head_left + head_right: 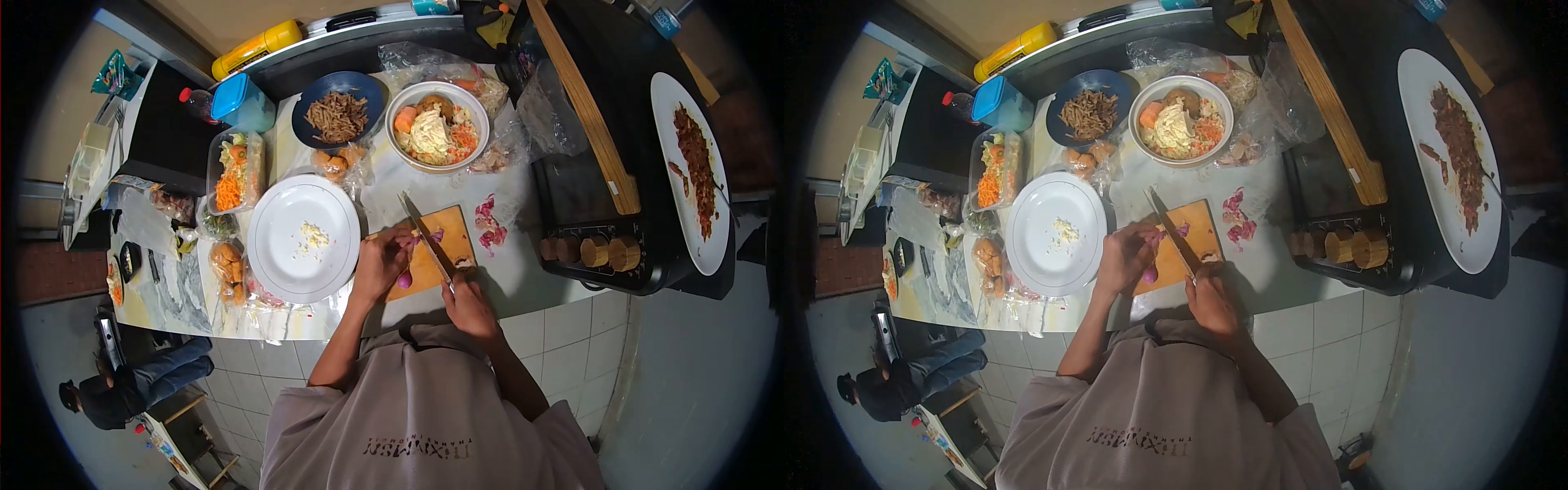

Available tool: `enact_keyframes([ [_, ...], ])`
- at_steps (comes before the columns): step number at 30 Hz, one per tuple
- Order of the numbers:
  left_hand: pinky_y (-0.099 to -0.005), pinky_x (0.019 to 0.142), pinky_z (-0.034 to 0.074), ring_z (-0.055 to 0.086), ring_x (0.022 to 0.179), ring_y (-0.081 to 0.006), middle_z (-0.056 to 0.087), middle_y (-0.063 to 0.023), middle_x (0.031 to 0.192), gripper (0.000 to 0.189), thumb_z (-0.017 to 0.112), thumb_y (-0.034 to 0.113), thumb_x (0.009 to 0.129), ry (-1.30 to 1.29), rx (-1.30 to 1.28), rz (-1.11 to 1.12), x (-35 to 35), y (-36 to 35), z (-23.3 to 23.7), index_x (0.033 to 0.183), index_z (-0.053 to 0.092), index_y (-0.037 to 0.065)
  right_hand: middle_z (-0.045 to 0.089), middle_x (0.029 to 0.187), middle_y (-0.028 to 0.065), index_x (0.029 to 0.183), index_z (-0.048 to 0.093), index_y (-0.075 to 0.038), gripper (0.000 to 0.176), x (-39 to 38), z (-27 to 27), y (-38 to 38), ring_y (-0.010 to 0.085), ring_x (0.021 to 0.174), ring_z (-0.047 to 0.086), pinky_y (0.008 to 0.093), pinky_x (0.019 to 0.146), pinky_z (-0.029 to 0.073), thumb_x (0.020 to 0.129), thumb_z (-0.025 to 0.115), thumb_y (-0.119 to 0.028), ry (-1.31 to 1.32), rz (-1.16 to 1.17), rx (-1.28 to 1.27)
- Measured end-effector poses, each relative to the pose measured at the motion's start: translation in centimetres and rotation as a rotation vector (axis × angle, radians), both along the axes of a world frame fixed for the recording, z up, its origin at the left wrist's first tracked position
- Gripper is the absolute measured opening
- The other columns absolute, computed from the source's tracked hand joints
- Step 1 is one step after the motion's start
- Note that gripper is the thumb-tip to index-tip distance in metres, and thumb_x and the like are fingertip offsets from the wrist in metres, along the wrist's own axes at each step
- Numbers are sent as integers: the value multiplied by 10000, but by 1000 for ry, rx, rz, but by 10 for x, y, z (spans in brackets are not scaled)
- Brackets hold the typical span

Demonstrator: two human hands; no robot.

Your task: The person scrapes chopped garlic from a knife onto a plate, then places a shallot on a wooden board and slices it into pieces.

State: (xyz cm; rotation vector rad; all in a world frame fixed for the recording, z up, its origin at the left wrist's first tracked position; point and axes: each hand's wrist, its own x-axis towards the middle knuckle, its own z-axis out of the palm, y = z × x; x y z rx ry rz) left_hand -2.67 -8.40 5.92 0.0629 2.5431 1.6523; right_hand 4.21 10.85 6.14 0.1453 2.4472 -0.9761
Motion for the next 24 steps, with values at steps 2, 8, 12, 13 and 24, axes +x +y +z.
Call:
enact_keyframes([
  [2, -314, 719, 556, 724, 795, -222, 723, -173, 855, 257, 671, -69, 802, -28, -20, 7, -1, -2, 2, 1058, 657, -52, 591, 939, 340, 1107, 503, -2, 319, 0, 2, 0, 542, 914, 560, 607, 805, 437, 999, 502, -303, -12, -8, -1],
  [8, -310, 712, 552, 734, 833, -232, 718, -162, 861, 213, 675, -64, 805, 36, -48, 45, -8, -8, 0, 1018, 675, -49, 598, 931, 336, 1084, 518, -4, 304, -3, 12, 2, 541, 909, 566, 606, 805, 451, 987, 517, -292, -35, -5, 28],
  [12, -313, 683, 544, 726, 789, -234, 706, -157, 875, 189, 670, -77, 801, 39, -33, 22, -9, -8, -1, 986, 693, -46, 615, 882, 314, 1046, 539, -9, 270, 0, 15, 5, 527, 886, 579, 599, 791, 457, 974, 530, -269, 4, 3, 49],
  [13, -313, 683, 544, 726, 789, -234, 706, -157, 875, 189, 670, -77, 801, 38, -33, 20, -9, -6, 0, 986, 693, -46, 615, 882, 314, 1046, 539, -9, 270, 1, 15, 6, 527, 886, 579, 599, 791, 457, 974, 530, -269, 3, 1, 49],
  [24, -384, 699, 535, 670, 766, -343, 683, -171, 888, 203, 680, -49, 774, 125, -152, -150, -10, -2, 3, 971, 714, -22, 634, 887, 282, 1018, 552, -5, 250, 1, 10, 12, 500, 883, 587, 585, 795, 457, 964, 541, -249, 37, 0, 51],
])
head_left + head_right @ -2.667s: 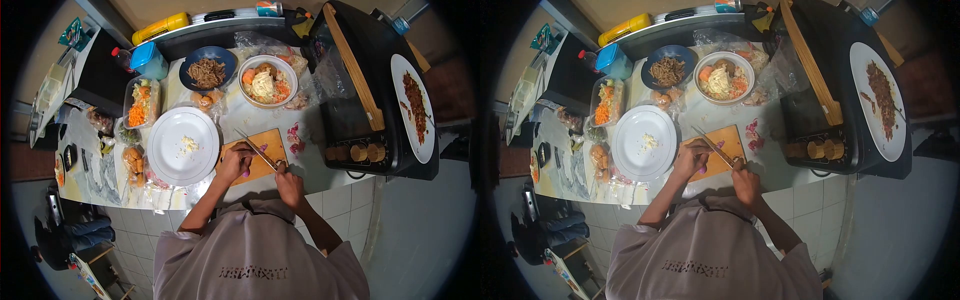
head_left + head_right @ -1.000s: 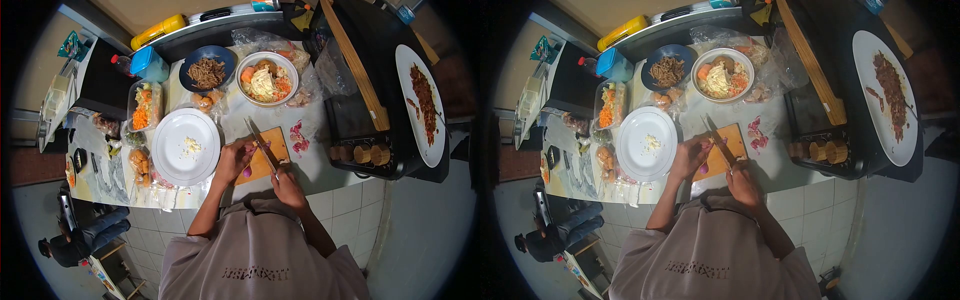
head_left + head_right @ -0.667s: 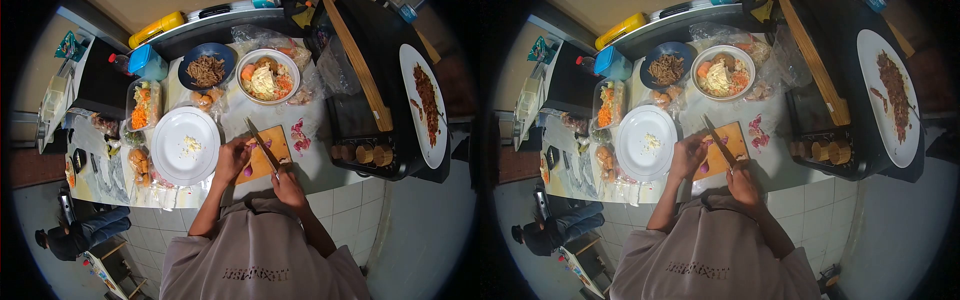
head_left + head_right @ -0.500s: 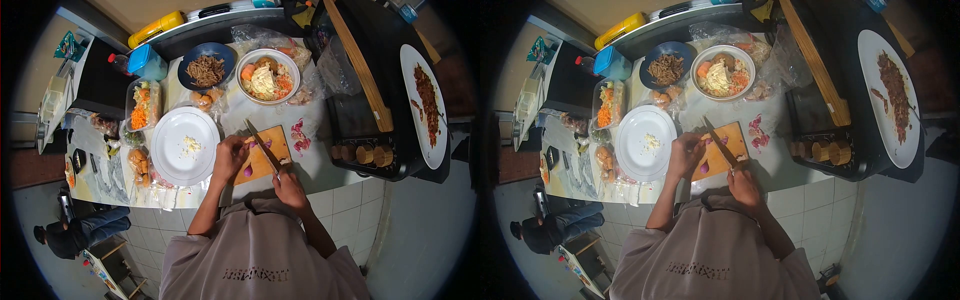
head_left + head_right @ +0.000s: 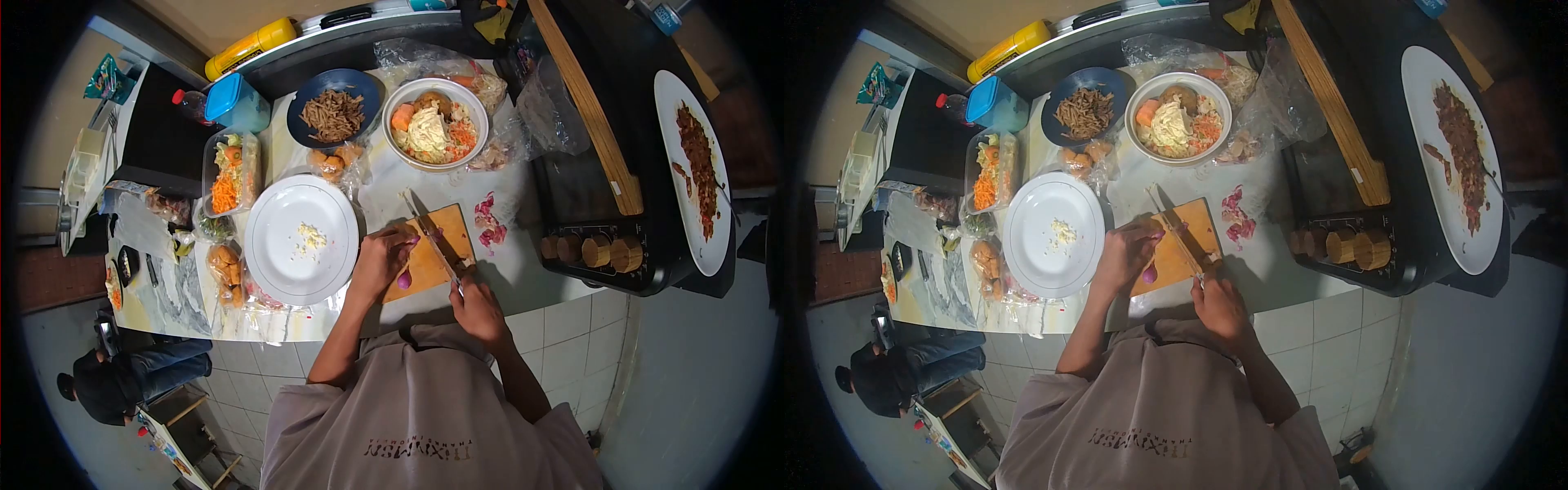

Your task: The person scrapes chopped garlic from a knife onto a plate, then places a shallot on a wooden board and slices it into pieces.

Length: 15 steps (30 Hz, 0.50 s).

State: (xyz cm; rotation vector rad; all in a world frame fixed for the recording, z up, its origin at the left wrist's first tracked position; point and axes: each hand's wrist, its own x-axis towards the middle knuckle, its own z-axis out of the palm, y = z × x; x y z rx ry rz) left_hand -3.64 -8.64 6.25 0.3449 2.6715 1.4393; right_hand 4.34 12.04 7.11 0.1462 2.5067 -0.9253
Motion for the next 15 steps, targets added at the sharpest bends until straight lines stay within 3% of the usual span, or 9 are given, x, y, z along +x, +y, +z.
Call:
enact_keyframes([
  [4, -392, 683, 533, 671, 749, -343, 688, -170, 866, 190, 702, -15, 780, 30, -87, -39, -3, -5, -4, 967, 732, 8, 634, 890, 286, 1012, 551, 4, 256, -3, 1, -1, 506, 894, 583, 591, 799, 452, 968, 533, -248, 8, -10, 10],
  [10, -402, 667, 507, 642, 726, -354, 663, -183, 837, 234, 660, -59, 753, 9, 32, -14, 0, -2, -5, 970, 731, -8, 631, 891, 297, 1038, 533, 7, 259, -4, 2, 0, 521, 902, 576, 605, 802, 442, 979, 513, -244, -19, 9, -8],
  [13, -389, 671, 513, 650, 729, -344, 670, -175, 813, 226, 644, -66, 749, -25, 32, 11, 2, 0, -8, 943, 742, -2, 614, 914, 318, 1062, 541, -3, 320, -5, -1, -1, 523, 894, 591, 595, 808, 465, 998, 483, -311, -86, 29, -41],
  [15, -381, 666, 519, 662, 726, -320, 681, -151, 800, 232, 637, -65, 737, 88, 56, -1, 3, 0, -15, 921, 752, 13, 614, 899, 325, 1051, 506, 6, 274, -6, 2, -7, 530, 912, 572, 601, 782, 450, 986, 512, -260, -105, 13, -62],
])
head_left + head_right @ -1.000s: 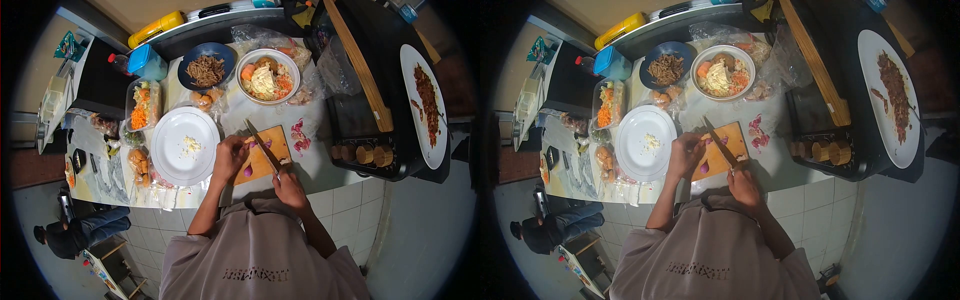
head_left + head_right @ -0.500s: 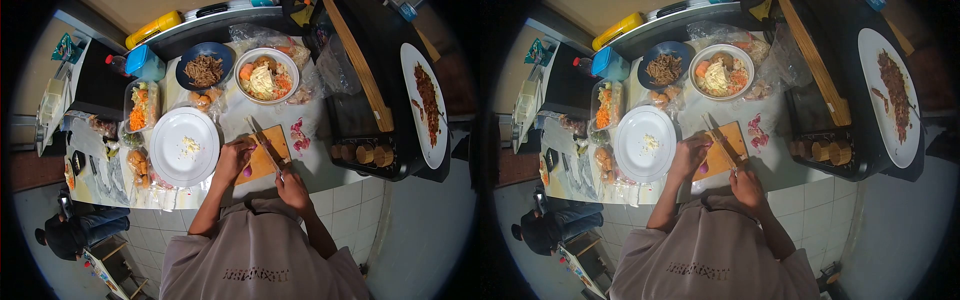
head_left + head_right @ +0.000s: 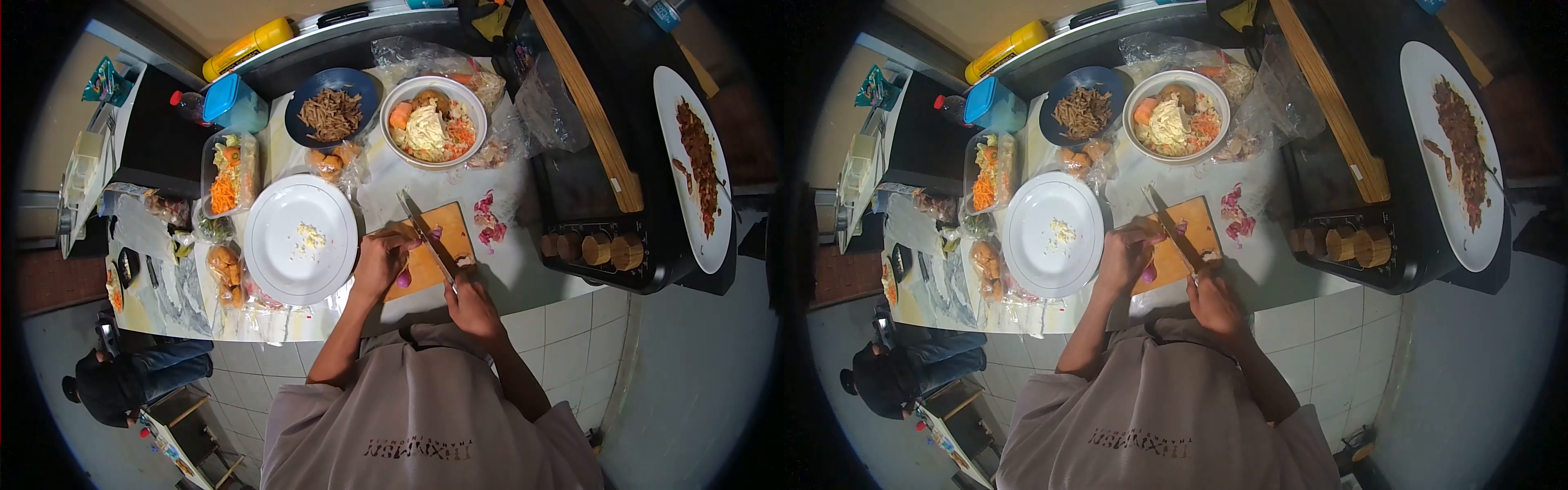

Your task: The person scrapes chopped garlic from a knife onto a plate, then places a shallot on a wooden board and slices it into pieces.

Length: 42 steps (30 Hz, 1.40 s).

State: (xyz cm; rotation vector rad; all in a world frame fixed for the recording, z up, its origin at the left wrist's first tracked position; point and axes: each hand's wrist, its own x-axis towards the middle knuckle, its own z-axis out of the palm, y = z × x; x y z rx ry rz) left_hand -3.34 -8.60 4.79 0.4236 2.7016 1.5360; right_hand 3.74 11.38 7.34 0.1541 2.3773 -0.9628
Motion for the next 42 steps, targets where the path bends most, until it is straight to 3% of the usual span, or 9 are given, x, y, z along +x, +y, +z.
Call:
enact_keyframes([
  [10, -347, 641, 538, 679, 676, -269, 707, -135, 804, 289, 659, -104, 674, -16, -85, 70, 3, 3, -10, 910, 768, 23, 604, 864, 301, 1047, 497, 4, 243, 12, -10, -15, 501, 834, 582, 590, 731, 453, 998, 511, -234, 168, 7, 99],
  [16, -364, 643, 535, 673, 684, -291, 697, -133, 789, 294, 667, -88, 654, 13, -94, 49, 1, 3, -9, 887, 776, 54, 620, 844, 256, 937, 564, 31, 246, 13, -3, -18, 389, 641, 604, 459, 565, 500, 976, 553, -211, 301, 80, 194],
  [21, -371, 634, 531, 666, 671, -288, 681, -127, 766, 278, 676, -65, 650, 26, -105, 35, -1, 2, -11, 873, 776, 68, 613, 799, 109, 995, 633, 38, 280, 36, -64, -24, 210, 558, 560, 343, 480, 463, 924, 649, -233, 917, 169, 711],
  [24, -373, 632, 530, 666, 669, -284, 679, -124, 765, 287, 669, -67, 653, 15, -113, 30, -2, 2, -9, 879, 778, 74, 643, 753, 215, 897, 535, -3, 308, 33, -71, -20, 301, 742, 700, 430, 578, 542, 958, 604, -297, 1088, 283, 823],
  [25, -373, 632, 530, 666, 669, -284, 679, -124, 765, 287, 669, -67, 653, 22, -109, 28, -4, 2, -8, 879, 778, 74, 643, 753, 215, 897, 535, -3, 308, 26, -59, -21, 301, 742, 700, 430, 578, 542, 958, 604, -297, 1093, 279, 829],
  [27, -372, 628, 529, 667, 670, -287, 675, -125, 758, 289, 663, -75, 662, -2, -108, 26, -2, 2, -5, 882, 778, 72, 644, 741, 198, 926, 553, 18, 329, 20, -32, -23, 320, 694, 687, 428, 559, 539, 969, 584, -306, 410, 118, 528],
  [35, -370, 636, 528, 664, 668, -288, 678, -127, 758, 297, 656, -95, 671, -7, -79, 36, -1, 1, -6, 884, 779, 72, 638, 732, 214, 945, 548, 32, 318, 6, 4, -14, 387, 720, 679, 457, 619, 553, 1003, 513, -278, 370, 150, 371],
  [37, -371, 638, 528, 664, 667, -288, 681, -126, 761, 294, 658, -93, 672, -23, -88, 42, -1, 1, -8, 882, 779, 74, 664, 815, 195, 944, 603, 22, 317, 8, 0, -18, 307, 755, 705, 384, 565, 560, 1000, 517, -278, 306, 181, 433],
  [42, -364, 637, 529, 664, 674, -287, 681, -124, 765, 282, 660, -88, 678, 21, -103, 33, 1, 0, -10, 876, 778, 75, 639, 933, 228, 1006, 588, 19, 310, 28, -46, -28, 311, 811, 674, 449, 633, 539, 988, 539, -286, 491, 160, 520],
])
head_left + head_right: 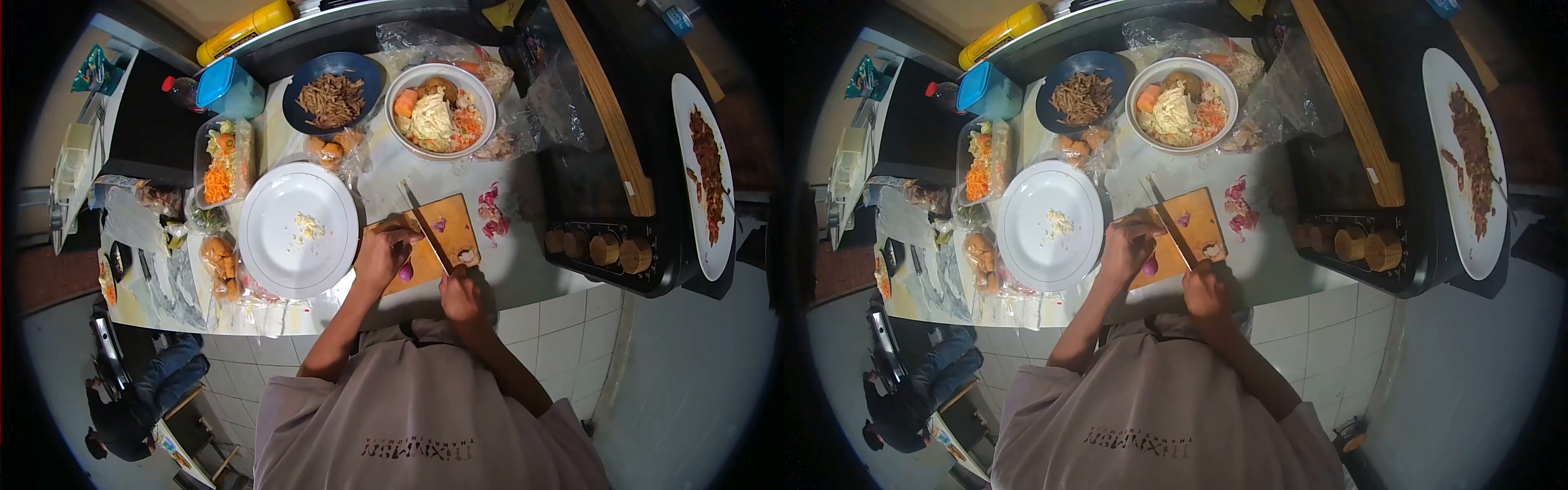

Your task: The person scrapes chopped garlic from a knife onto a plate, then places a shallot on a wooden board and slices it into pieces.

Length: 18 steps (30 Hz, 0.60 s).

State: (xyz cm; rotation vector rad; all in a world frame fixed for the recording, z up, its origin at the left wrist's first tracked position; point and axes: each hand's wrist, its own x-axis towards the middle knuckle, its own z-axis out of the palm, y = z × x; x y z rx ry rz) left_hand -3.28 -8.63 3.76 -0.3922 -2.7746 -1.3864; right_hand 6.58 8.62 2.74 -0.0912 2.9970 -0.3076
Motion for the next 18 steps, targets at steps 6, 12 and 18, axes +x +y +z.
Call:
enact_keyframes([
  [6, -373, 634, 526, 653, 663, -290, 663, -121, 748, 274, 643, -89, 677, -45, 53, 21, 0, 2, 1, 860, 773, 67, 612, 876, 261, 995, 567, -21, 246, -15, 39, 9, 440, 809, 622, 548, 727, 500, 984, 546, -266, -236, -117, -331],
  [12, -380, 626, 515, 651, 663, -295, 664, -123, 756, 280, 648, -84, 670, -69, 42, 24, 1, 1, 3, 870, 774, 66, 623, 876, 301, 936, 548, -6, 288, -14, 30, -7, 495, 857, 621, 569, 743, 502, 1001, 518, -285, -179, -139, -322],
  [18, -375, 637, 521, 656, 673, -296, 681, -126, 783, 273, 656, -74, 670, -44, 7, 16, 1, 0, -3, 875, 774, 63, 603, 861, 246, 914, 563, -9, 260, -15, 27, 3, 471, 809, 587, 550, 719, 483, 989, 537, -257, -129, -108, -328],
])
